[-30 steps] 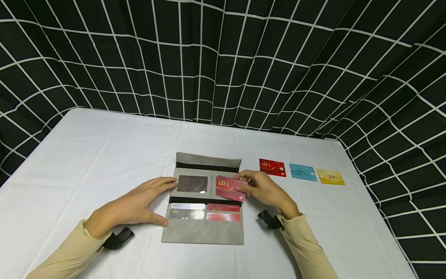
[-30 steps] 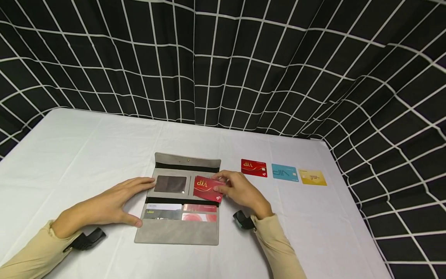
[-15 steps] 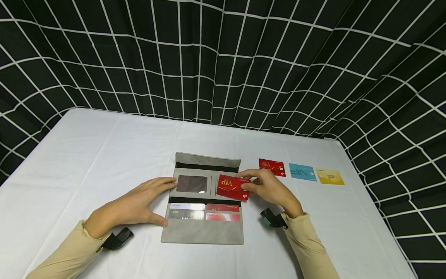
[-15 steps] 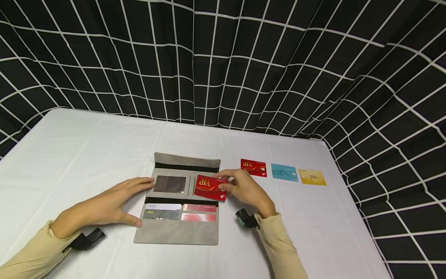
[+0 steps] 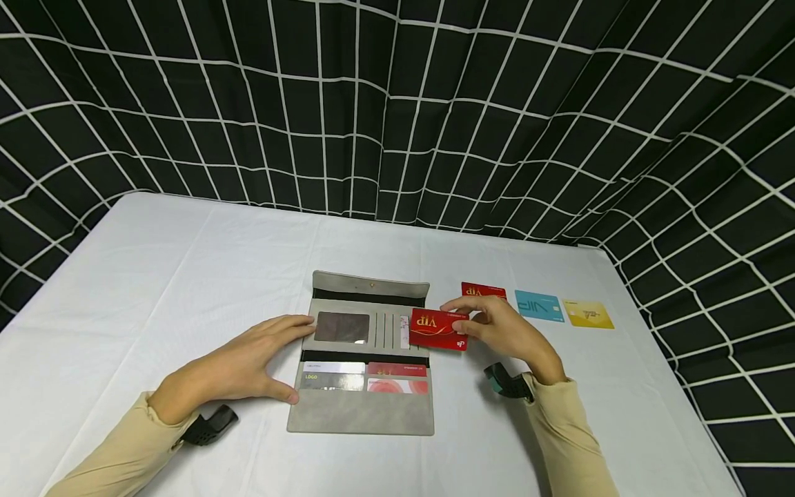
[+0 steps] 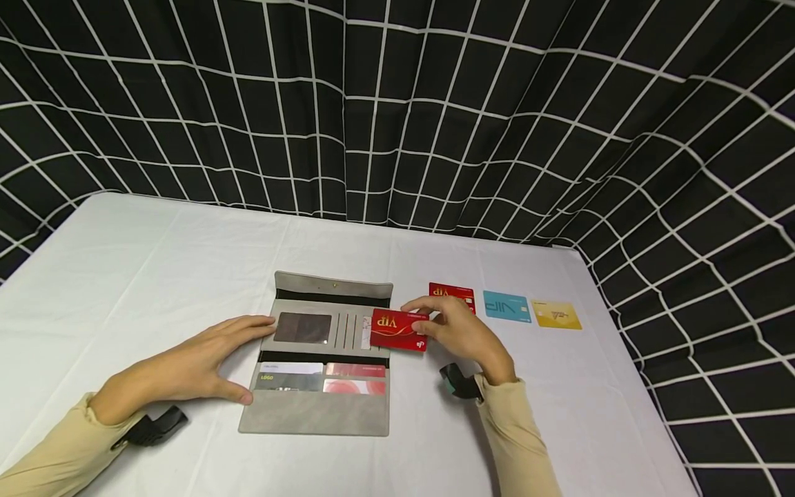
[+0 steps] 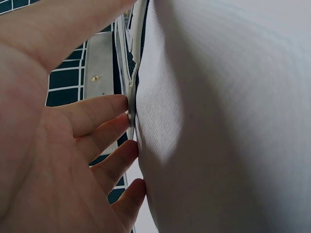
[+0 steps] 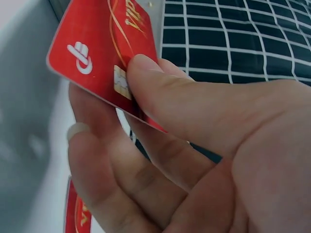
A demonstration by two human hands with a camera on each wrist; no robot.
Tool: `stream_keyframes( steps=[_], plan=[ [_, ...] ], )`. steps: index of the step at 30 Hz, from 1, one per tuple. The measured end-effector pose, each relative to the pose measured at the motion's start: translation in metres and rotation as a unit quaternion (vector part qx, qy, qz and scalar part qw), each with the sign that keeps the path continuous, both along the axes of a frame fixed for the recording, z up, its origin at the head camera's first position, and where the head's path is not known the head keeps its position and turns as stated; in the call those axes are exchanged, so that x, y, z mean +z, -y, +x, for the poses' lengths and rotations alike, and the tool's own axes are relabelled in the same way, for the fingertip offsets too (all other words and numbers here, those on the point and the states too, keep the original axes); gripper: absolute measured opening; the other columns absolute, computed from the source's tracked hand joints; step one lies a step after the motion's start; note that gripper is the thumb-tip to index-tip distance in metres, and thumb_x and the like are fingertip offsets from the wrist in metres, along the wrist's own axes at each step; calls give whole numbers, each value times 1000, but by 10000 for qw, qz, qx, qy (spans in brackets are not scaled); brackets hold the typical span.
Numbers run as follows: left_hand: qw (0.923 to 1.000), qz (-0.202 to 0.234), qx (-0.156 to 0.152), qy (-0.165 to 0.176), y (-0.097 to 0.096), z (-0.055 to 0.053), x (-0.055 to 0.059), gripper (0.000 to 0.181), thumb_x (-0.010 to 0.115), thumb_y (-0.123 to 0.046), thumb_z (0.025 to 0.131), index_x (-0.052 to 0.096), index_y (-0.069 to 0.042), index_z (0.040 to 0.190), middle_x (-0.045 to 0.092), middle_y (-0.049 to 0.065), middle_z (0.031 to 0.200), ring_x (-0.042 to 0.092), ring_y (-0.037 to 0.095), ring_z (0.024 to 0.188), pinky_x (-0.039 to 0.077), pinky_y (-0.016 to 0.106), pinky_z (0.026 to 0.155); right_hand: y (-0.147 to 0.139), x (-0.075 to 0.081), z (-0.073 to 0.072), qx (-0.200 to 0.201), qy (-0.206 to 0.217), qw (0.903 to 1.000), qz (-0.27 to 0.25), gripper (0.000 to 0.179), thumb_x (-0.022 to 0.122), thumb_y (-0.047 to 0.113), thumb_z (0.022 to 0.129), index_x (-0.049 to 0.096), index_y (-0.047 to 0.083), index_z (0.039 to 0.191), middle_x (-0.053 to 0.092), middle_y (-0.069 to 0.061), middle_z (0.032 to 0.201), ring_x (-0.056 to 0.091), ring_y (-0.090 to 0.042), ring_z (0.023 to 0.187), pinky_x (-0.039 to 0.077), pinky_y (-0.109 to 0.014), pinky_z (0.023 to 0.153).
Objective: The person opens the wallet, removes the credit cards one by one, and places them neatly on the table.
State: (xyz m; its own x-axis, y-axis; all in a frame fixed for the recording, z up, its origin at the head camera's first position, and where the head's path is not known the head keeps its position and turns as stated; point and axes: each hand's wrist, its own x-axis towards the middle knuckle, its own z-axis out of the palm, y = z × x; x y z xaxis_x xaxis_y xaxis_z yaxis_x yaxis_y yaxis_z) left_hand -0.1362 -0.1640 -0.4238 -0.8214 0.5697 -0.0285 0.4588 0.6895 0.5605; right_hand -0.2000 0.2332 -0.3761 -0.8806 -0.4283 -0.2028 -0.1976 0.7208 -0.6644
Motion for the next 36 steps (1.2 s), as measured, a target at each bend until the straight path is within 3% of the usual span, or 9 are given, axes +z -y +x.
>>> stream_keyframes(
  steps=[5,15,23,36],
  plan=[
    [10000,-3,5,10,0,0,0,101,83,-52,69,43,-5,149,40,11,156,36,38,144,31,61,115,-11,2,-2,-45,192,9998,-6,33,67,9,92,67,7,125,62,-21,122,64,-27,96,61,-33,77],
    [10000,-13,4,37,0,0,1,100,83,-52,69,43,-5,148,39,10,156,36,37,144,32,61,114,-30,5,-6,-183,423,9989,53,36,66,9,93,63,5,128,60,-24,127,57,-32,106,59,-31,76],
    [10000,-38,2,51,0,0,1,101,83,-52,69,43,-5,148,39,10,156,36,38,144,32,61,115,-42,7,-8,-69,416,9991,45,35,65,7,93,62,2,128,60,-23,121,62,-21,85,58,-29,69],
    [10000,-32,21,45,1,0,0,100,83,-53,69,44,-6,148,39,9,157,36,37,144,32,61,115,-59,6,-10,-153,546,9984,22,34,65,8,94,63,0,126,59,-21,115,59,-22,85,56,-27,67]
  ],
)
